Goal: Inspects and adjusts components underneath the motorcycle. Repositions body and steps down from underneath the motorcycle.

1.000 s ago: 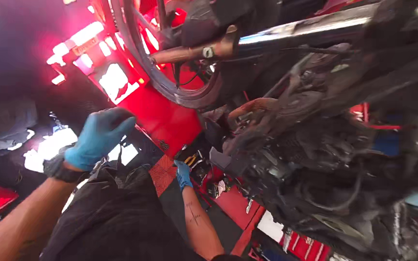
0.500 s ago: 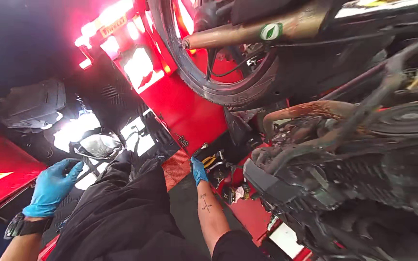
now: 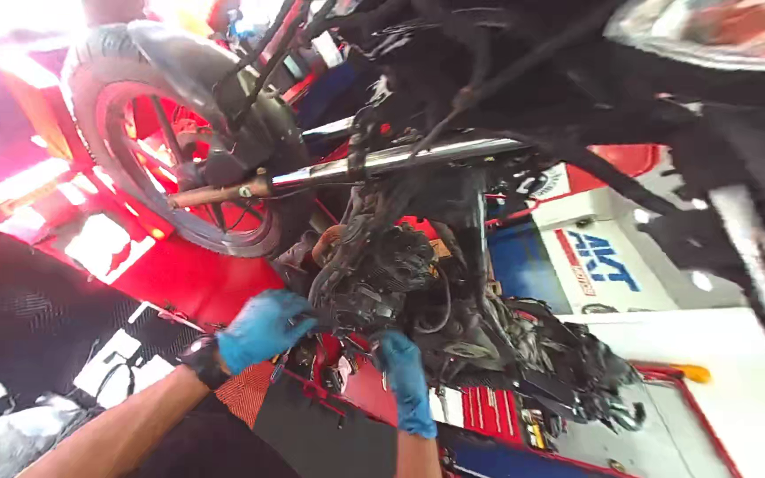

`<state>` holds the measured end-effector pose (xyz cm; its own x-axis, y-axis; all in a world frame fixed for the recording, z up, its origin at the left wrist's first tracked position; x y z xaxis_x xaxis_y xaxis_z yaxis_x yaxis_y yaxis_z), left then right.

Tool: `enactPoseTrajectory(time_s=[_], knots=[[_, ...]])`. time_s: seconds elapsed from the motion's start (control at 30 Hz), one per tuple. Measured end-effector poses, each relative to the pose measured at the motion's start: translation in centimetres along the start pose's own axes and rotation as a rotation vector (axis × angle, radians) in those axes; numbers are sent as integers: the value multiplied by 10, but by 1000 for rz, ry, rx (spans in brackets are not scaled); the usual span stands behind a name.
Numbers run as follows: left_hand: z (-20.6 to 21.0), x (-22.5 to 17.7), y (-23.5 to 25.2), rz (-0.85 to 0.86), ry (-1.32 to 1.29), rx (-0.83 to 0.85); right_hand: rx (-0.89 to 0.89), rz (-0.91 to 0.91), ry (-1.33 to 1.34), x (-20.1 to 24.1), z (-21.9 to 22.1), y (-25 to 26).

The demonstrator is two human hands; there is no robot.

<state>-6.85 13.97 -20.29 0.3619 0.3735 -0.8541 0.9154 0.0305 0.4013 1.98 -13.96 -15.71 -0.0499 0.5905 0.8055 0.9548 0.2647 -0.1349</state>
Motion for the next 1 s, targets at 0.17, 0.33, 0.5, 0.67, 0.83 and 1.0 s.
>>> enactPoseTrajectory(time_s=[0.17, 0.33, 0.5, 0.67, 0.83, 1.0], knots=[[99, -86, 71, 287, 107, 338, -173, -287, -336, 124, -55, 97], [152, -46, 75, 55, 360, 499, -271, -299, -834, 142, -39, 187], [145, -55, 71, -36, 516, 658, -211, -323, -997, 134, -19, 211], [148, -50, 72, 1, 479, 567, -230, -247, -1090, 135, -13, 214], [153, -44, 71, -4, 471, 539, -98, -376, -1135, 141, 2, 209], [153, -44, 72, 4, 491, 527, -144, -266, -1230, 143, -7, 208]])
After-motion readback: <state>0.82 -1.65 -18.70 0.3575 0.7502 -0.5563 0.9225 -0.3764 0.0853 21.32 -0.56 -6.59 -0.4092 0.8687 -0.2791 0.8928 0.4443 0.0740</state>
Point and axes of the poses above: each hand's wrist, its own y-axis towards the middle knuckle, its own z-axis out of the palm, x = y × z, the point moved 10 cm from there along y, towards the middle knuckle, and after that the axes turned 2 degrees about z, right-handed, at the moved point
